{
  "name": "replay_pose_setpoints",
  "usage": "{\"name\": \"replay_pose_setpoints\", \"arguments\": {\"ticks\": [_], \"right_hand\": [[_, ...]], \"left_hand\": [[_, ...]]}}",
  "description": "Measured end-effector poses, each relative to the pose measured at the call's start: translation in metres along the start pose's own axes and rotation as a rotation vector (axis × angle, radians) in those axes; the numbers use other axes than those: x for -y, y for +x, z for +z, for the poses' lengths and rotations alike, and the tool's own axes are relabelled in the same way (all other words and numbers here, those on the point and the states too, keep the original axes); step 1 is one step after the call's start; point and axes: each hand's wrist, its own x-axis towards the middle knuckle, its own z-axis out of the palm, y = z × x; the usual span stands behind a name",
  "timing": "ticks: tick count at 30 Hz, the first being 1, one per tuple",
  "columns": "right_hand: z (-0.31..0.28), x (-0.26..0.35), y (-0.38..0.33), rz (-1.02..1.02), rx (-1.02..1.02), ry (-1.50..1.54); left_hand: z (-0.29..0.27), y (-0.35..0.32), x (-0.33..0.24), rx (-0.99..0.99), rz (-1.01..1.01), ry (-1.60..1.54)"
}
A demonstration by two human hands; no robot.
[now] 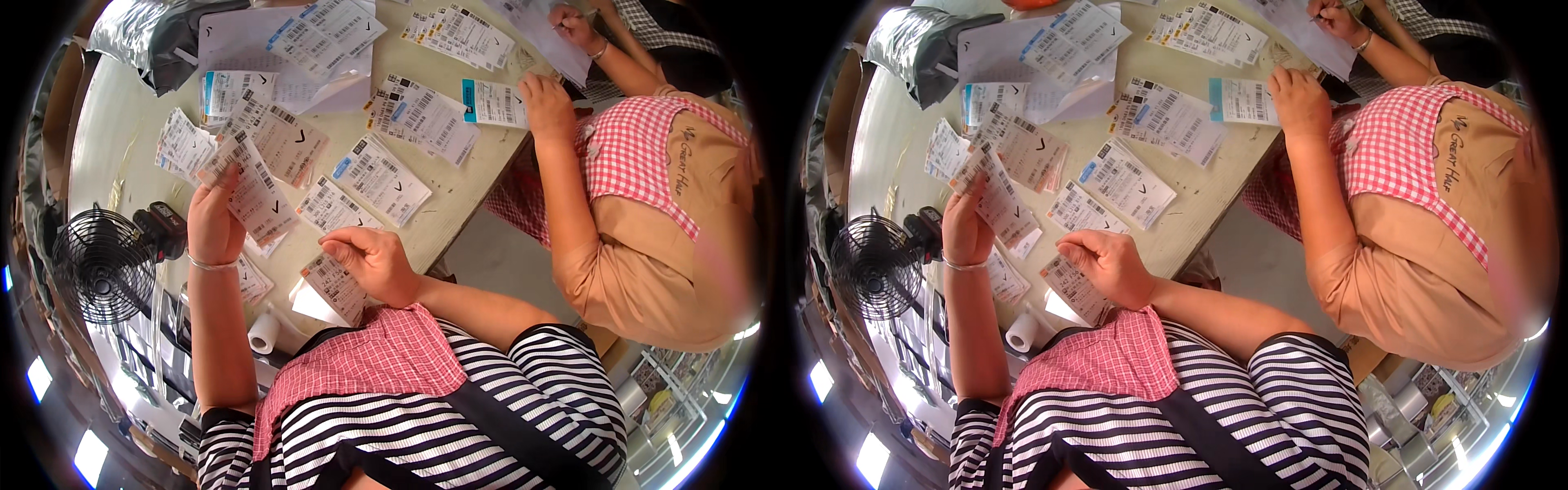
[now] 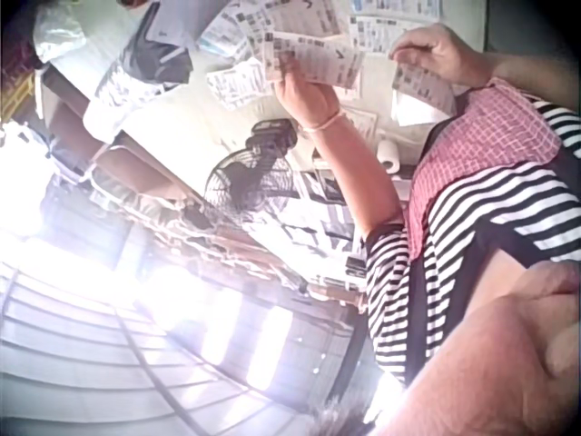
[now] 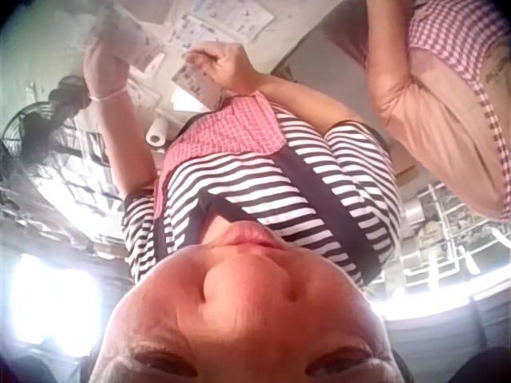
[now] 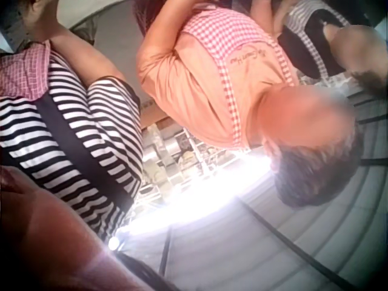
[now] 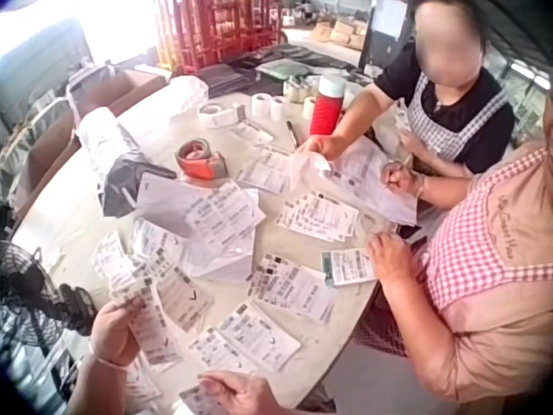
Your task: The person sorts paper labels on a table by hand, picking them up from a pile and placing them into different stacks.
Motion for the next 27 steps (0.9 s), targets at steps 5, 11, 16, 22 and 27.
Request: {"name": "replay_pose_setpoints", "arguments": {"ticks": [5, 11, 16, 22, 27], "right_hand": [[0.001, 0.001, 0.002, -0.016, -0.015, -0.037], [0.001, 0.001, 0.002, 0.061, 0.019, -0.012], [0.001, 0.000, 0.003, 0.087, 0.035, -0.020], [0.001, 0.002, 0.002, 0.100, 0.043, -0.033], [0.002, 0.004, 0.001, 0.113, 0.046, -0.030]], "left_hand": [[-0.011, 0.007, 0.003, -0.007, 0.010, -0.039], [-0.006, 0.025, -0.007, -0.046, 0.038, -0.040], [-0.002, 0.054, -0.013, -0.088, 0.058, -0.022], [0.002, 0.089, -0.008, -0.120, 0.077, 0.001], [0.003, 0.099, -0.004, -0.172, 0.029, 0.040]]}}
